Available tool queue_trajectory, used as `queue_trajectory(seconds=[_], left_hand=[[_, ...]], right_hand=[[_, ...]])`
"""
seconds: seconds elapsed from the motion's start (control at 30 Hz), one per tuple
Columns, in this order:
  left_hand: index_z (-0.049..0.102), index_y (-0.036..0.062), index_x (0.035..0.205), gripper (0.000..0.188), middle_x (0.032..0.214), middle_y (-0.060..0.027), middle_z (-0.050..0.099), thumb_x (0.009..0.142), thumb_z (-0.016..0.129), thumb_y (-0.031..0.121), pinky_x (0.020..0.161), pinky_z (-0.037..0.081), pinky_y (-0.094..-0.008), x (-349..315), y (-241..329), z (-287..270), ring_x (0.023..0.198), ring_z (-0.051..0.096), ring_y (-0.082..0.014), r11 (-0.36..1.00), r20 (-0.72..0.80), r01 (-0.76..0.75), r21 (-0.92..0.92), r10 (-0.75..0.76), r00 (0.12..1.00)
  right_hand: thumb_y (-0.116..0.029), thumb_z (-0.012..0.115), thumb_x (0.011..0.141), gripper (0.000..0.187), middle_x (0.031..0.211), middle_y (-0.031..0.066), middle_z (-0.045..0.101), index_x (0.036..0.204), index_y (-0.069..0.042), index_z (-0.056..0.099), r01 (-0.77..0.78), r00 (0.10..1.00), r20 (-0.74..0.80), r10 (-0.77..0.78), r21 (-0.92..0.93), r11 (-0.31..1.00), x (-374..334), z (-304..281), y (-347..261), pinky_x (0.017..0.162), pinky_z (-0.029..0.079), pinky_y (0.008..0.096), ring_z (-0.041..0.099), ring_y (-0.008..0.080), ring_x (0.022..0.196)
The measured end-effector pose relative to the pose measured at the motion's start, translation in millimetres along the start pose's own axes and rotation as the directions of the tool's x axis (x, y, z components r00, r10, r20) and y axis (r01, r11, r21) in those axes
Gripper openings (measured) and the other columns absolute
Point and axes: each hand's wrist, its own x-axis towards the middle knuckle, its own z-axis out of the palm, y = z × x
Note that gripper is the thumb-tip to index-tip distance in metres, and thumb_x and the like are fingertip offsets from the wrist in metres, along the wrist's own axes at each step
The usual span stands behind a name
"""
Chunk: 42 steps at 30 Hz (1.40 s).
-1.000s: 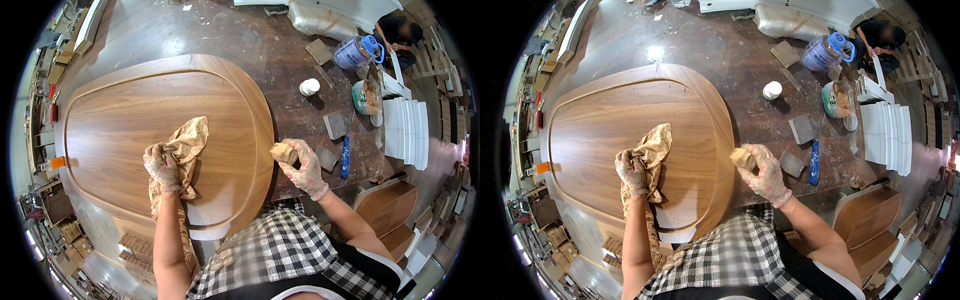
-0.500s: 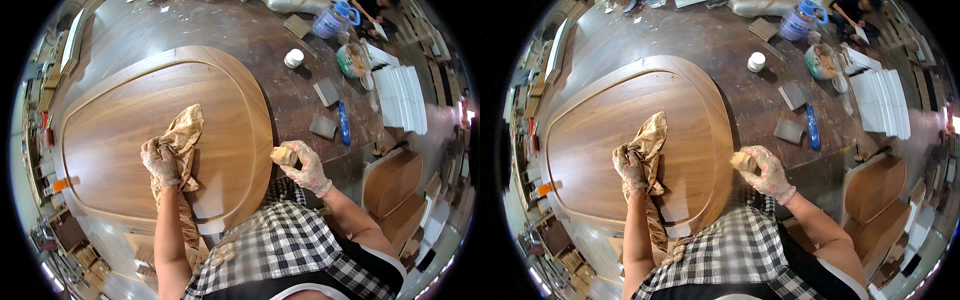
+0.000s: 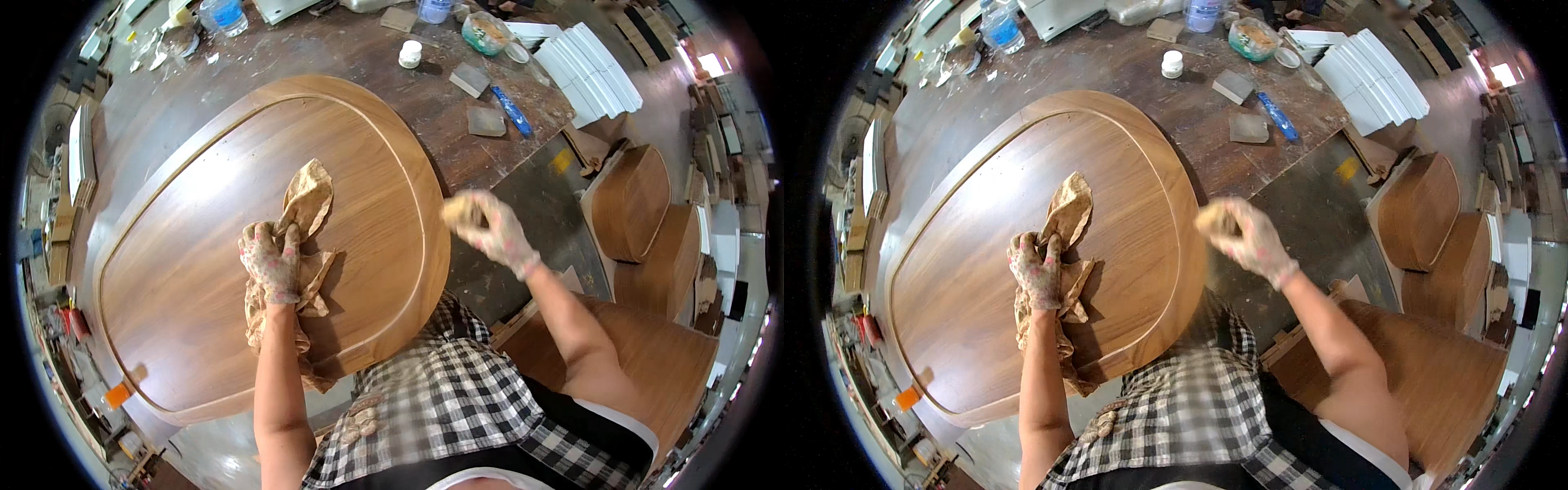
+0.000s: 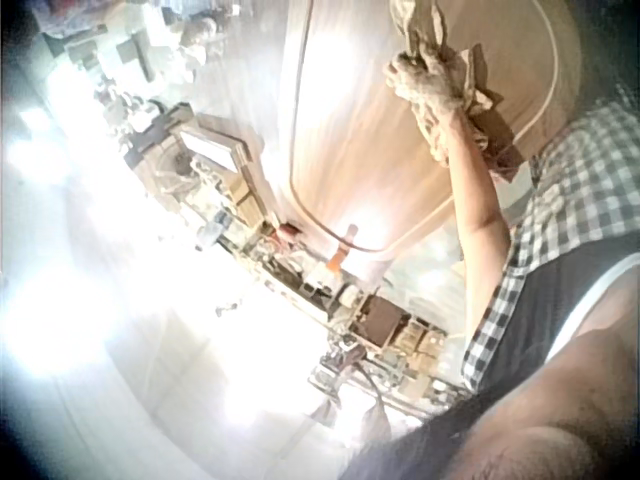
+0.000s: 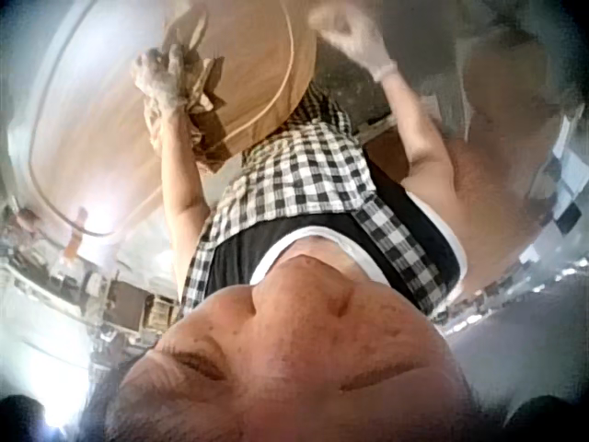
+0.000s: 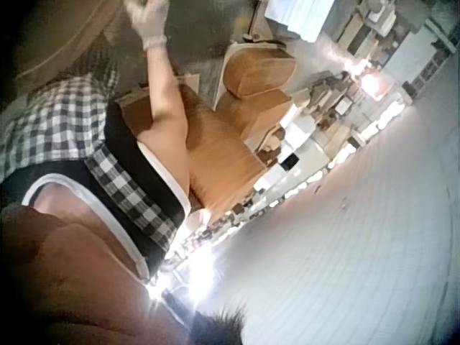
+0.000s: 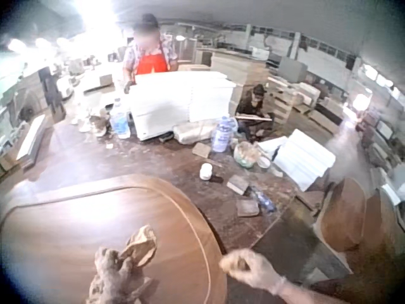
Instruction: The person applies a liquid from a small bottle to the edge of a wooden table top and then polishes the surface using a cloth and a sanding block.
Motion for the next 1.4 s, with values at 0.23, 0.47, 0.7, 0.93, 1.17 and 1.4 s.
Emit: queue_trajectory(seconds=[0.23,0.47,0.7,0.93,1.17,1.4], left_hand=[[0.06,0.0056,0.096,0.024,0.097,-0.0144,0.058,0.08,0.072,0.019,0.086,0.041,-0.0491,-4.7,-7.3,3.2,0.095,0.054,-0.0387,0.999,0.043,-0.027,0.028,0.026,0.999],[0.06,0.0037,0.092,0.022,0.095,-0.0146,0.058,0.079,0.072,0.016,0.086,0.042,-0.0476,-5.1,-8.5,3.3,0.094,0.055,-0.0378,0.999,0.037,-0.036,-0.012,0.037,0.999],[0.06,0.0035,0.09,0.019,0.092,-0.0142,0.059,0.079,0.07,0.015,0.083,0.043,-0.0474,-2.4,-19.5,5.3,0.09,0.056,-0.0366,0.995,0.017,-0.097,-0.008,0.097,0.995],[0.062,0.0038,0.094,0.021,0.095,-0.0151,0.06,0.079,0.07,0.015,0.085,0.043,-0.0475,10.3,-31.0,10.7,0.092,0.057,-0.0376,0.966,0.068,-0.249,-0.076,0.254,0.965],[0.063,0.0079,0.099,0.026,0.099,-0.0134,0.06,0.077,0.072,0.017,0.089,0.043,-0.0474,23.8,-44.5,8.4,0.095,0.057,-0.0368,0.951,0.148,-0.276,-0.14,0.296,0.944],[0.064,0.0085,0.099,0.028,0.101,-0.0125,0.061,0.075,0.075,0.016,0.088,0.044,-0.0462,25.4,-45.4,18.0,0.097,0.059,-0.0353,0.936,0.143,-0.327,-0.13,0.344,0.928]], right_hand=[[-0.02,0.077,0.083,0.038,0.111,0.0095,0.067,0.116,-0.009,0.063,0.132,0.959,-0.239,-0.155,-0.107,0.985,50.9,5.1,-17.7,0.085,0.054,0.0363,0.066,0.024,0.099],[-0.017,0.076,0.082,0.034,0.108,0.0128,0.067,0.112,-0.006,0.063,0.108,0.97,-0.209,-0.128,-0.105,0.989,23.6,19.0,-6.7,0.081,0.054,0.0395,0.066,0.0294,0.096],[-0.018,0.08,0.082,0.042,0.111,0.0137,0.066,0.117,-0.005,0.063,0.069,0.985,-0.162,-0.067,0.007,0.998,-77.2,25.2,-36.7,0.087,0.057,0.0382,0.068,0.0284,0.099],[-0.018,0.078,0.082,0.043,0.113,0.0114,0.066,0.119,-0.005,0.061,-0.047,0.936,-0.353,-0.001,-0.127,0.991,-38.1,46.1,-15.9,0.088,0.053,0.0359,0.066,0.0264,0.102],[-0.022,0.078,0.084,0.04,0.116,0.0084,0.067,0.12,-0.011,0.062,-0.142,0.941,-0.308,0.14,0.016,0.99,-168.5,142.6,-101.8,0.096,0.054,0.0382,0.065,0.0225,0.111],[-0.024,0.076,0.086,0.037,0.11,0.0097,0.065,0.117,-0.009,0.063,-0.313,0.746,-0.635,0.201,-0.068,0.947,-120.7,118.1,-79.7,0.086,0.053,0.0393,0.065,0.0261,0.102]])
